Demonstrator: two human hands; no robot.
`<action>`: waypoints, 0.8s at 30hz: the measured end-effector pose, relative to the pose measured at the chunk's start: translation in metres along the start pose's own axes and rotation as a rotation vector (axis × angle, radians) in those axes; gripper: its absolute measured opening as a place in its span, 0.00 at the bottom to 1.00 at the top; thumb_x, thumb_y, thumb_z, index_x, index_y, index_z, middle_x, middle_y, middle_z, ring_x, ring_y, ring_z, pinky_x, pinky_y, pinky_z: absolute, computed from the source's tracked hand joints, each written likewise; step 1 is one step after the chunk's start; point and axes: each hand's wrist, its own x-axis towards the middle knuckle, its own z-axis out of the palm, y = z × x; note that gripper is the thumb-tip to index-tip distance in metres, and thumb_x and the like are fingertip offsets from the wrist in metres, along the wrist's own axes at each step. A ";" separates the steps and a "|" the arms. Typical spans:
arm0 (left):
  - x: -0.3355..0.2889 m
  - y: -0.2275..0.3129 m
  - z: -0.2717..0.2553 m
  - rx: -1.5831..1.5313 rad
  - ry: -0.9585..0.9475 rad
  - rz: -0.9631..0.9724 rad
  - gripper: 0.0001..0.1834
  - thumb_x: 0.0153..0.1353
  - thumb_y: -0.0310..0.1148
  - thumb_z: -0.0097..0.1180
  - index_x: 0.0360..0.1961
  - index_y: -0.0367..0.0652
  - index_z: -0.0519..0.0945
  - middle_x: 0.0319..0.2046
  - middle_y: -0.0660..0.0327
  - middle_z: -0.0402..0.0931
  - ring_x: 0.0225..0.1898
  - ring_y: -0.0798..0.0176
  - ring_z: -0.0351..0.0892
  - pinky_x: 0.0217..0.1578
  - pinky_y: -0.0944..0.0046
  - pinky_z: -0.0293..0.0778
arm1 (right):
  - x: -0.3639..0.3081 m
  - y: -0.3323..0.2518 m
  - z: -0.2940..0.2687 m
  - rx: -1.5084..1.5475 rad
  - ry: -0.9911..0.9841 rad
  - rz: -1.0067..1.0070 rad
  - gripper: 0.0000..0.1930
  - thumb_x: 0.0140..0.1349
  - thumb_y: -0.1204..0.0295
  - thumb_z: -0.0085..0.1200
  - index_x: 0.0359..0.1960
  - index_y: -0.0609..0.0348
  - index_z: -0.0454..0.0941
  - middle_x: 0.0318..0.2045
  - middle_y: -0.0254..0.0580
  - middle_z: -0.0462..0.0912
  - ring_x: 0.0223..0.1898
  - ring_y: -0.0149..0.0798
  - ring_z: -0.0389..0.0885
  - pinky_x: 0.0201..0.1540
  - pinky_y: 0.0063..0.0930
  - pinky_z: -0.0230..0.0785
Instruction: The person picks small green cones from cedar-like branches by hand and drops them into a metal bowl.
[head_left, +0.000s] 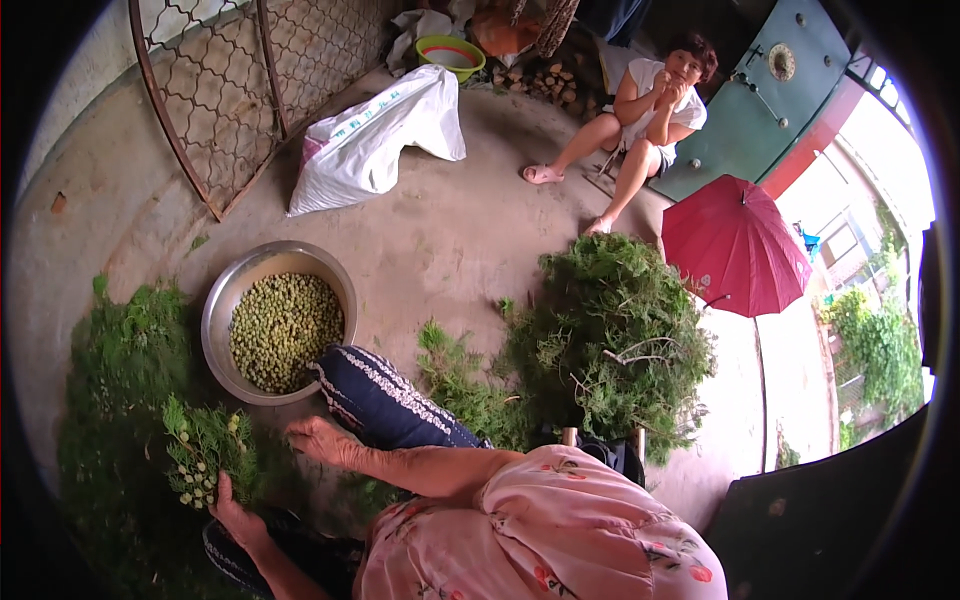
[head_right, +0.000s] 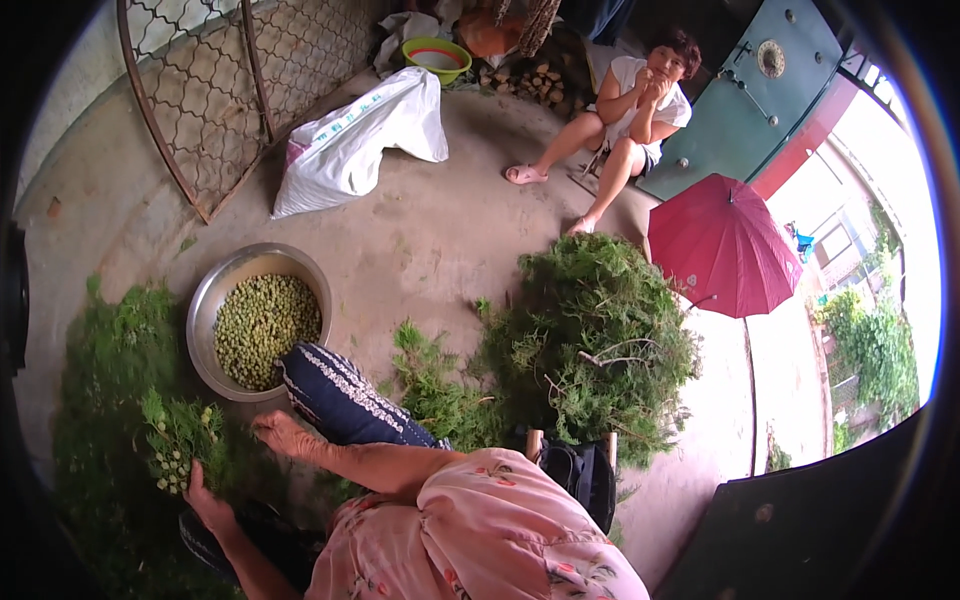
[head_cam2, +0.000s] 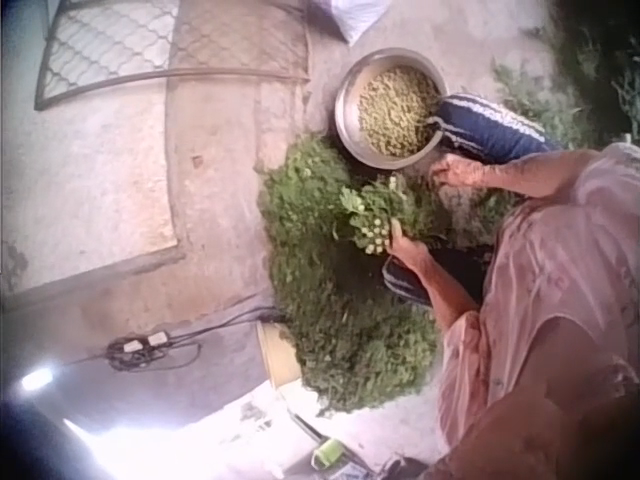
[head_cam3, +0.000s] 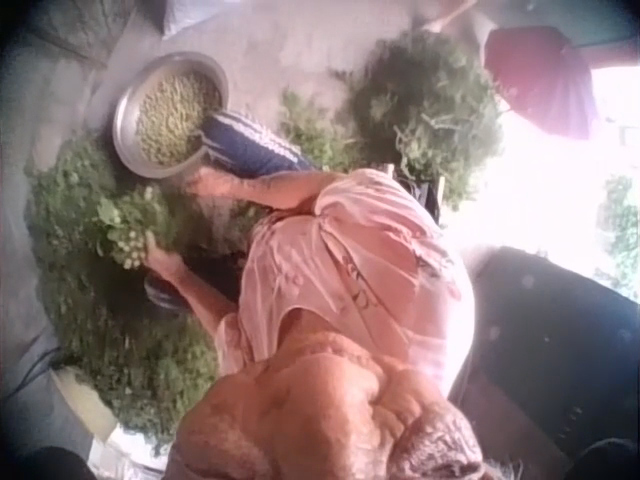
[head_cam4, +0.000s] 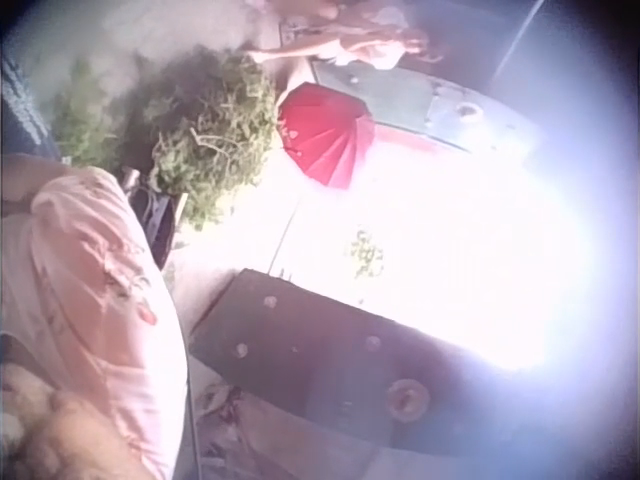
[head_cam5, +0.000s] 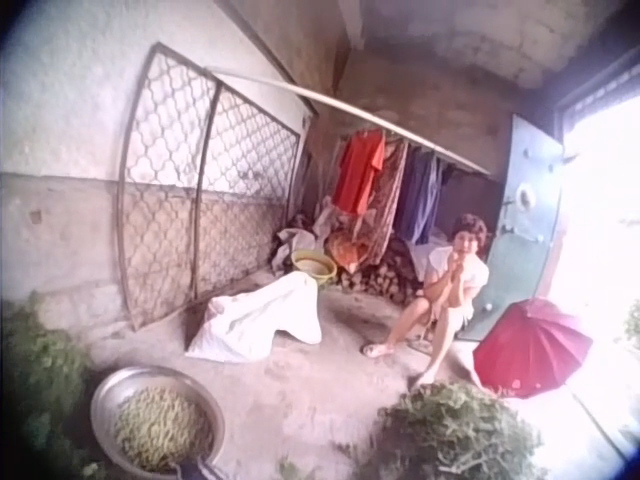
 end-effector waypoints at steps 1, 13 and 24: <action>-0.001 0.000 -0.001 -0.008 0.001 0.004 0.19 0.62 0.32 0.35 0.51 0.42 0.71 0.45 0.49 0.72 0.44 0.50 0.69 0.56 0.55 0.49 | -0.002 0.001 -0.003 -0.008 0.004 -0.003 0.08 0.54 0.76 0.47 0.34 0.67 0.73 0.19 0.38 0.74 0.26 0.24 0.68 0.30 0.25 0.65; 0.006 0.021 -0.008 -0.163 -0.027 -0.303 0.24 0.64 0.43 0.37 0.50 0.35 0.70 0.43 0.47 0.66 0.41 0.53 0.68 0.42 0.58 0.68 | -0.005 0.079 0.004 0.007 0.078 -0.020 0.08 0.55 0.79 0.42 0.34 0.63 0.73 0.19 0.32 0.70 0.24 0.26 0.69 0.30 0.23 0.63; 0.009 -0.006 -0.005 -0.186 -0.099 -0.296 0.33 0.63 0.50 0.13 0.54 0.45 0.68 0.49 0.51 0.69 0.52 0.48 0.65 0.62 0.46 0.30 | -0.005 0.035 0.005 -0.262 0.201 0.162 0.15 0.54 0.72 0.51 0.40 0.69 0.72 0.31 0.46 0.77 0.34 0.38 0.76 0.38 0.29 0.68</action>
